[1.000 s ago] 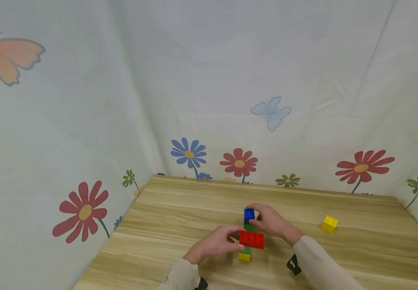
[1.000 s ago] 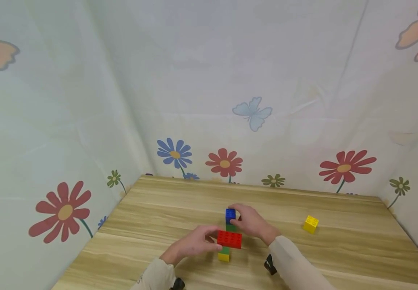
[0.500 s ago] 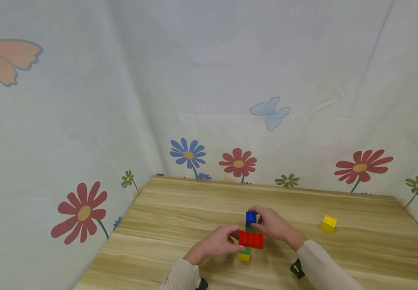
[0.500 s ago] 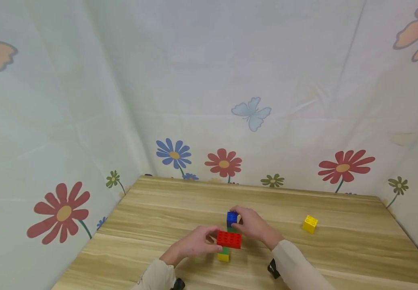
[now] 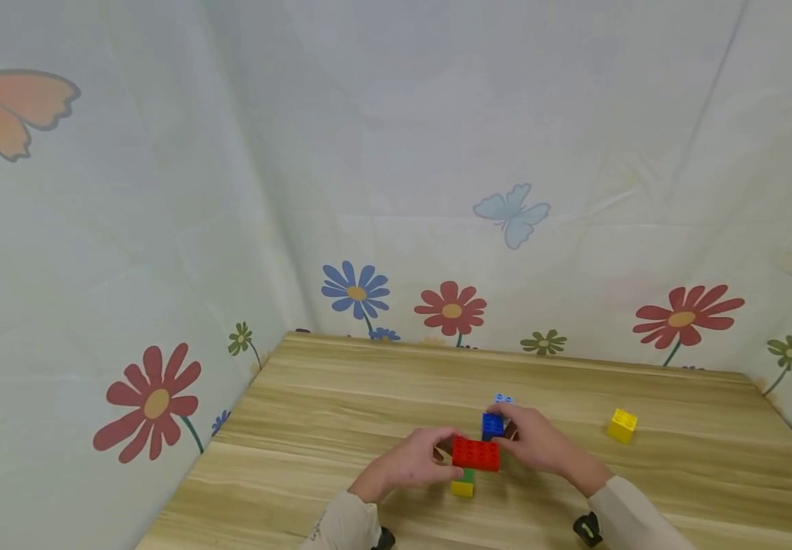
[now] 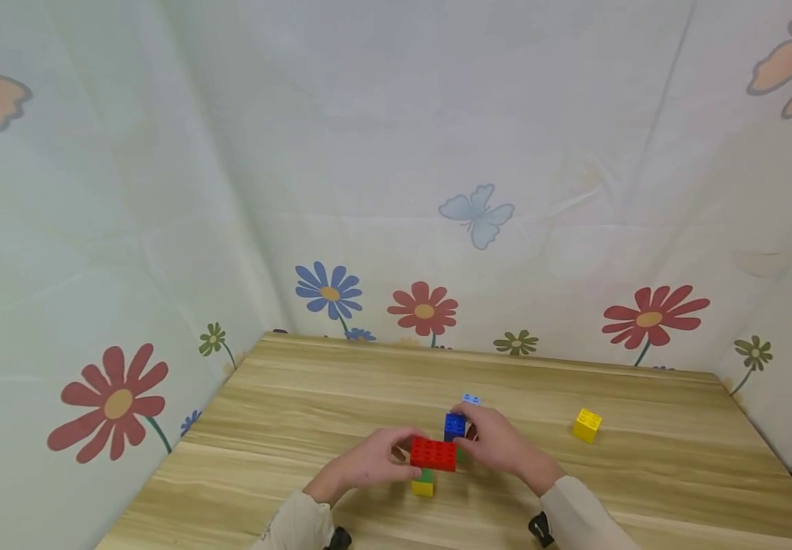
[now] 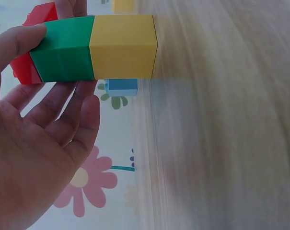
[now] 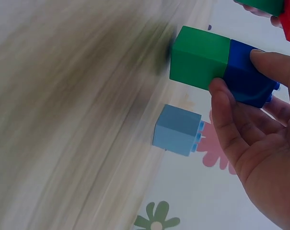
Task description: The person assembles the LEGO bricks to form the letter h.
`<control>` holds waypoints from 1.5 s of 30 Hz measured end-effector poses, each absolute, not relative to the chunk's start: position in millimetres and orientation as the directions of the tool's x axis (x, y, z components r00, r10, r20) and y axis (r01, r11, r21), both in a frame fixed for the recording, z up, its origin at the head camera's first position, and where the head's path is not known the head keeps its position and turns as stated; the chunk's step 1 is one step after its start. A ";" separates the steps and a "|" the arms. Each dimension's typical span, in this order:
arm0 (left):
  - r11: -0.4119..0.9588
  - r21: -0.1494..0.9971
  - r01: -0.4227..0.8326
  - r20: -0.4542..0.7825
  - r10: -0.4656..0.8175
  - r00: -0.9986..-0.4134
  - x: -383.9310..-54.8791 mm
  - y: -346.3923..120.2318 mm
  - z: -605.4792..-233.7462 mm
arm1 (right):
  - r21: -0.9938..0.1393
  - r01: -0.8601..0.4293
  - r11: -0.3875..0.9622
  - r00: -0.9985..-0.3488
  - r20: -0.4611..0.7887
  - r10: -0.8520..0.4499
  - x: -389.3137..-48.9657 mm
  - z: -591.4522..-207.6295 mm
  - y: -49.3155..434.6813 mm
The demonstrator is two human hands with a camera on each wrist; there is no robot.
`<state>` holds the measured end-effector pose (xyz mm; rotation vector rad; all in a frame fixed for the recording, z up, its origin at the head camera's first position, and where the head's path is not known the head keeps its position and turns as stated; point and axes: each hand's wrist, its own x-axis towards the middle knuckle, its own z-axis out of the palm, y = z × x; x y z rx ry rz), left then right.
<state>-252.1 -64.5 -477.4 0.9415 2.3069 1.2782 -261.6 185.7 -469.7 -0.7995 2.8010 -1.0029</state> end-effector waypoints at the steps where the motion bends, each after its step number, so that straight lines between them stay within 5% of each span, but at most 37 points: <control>1: 0.377 0.840 0.390 0.025 0.692 -0.722 -251.7 -64.5 -477.2 | -0.607 -0.451 0.654 -0.864 0.112 -0.491 -260.2 -469.1 187.7; 45: 0.424 0.788 0.446 0.042 0.686 -0.727 -246.1 -43.5 -462.7 | -0.631 -0.487 0.605 -0.817 0.084 -0.570 -225.6 -466.0 209.7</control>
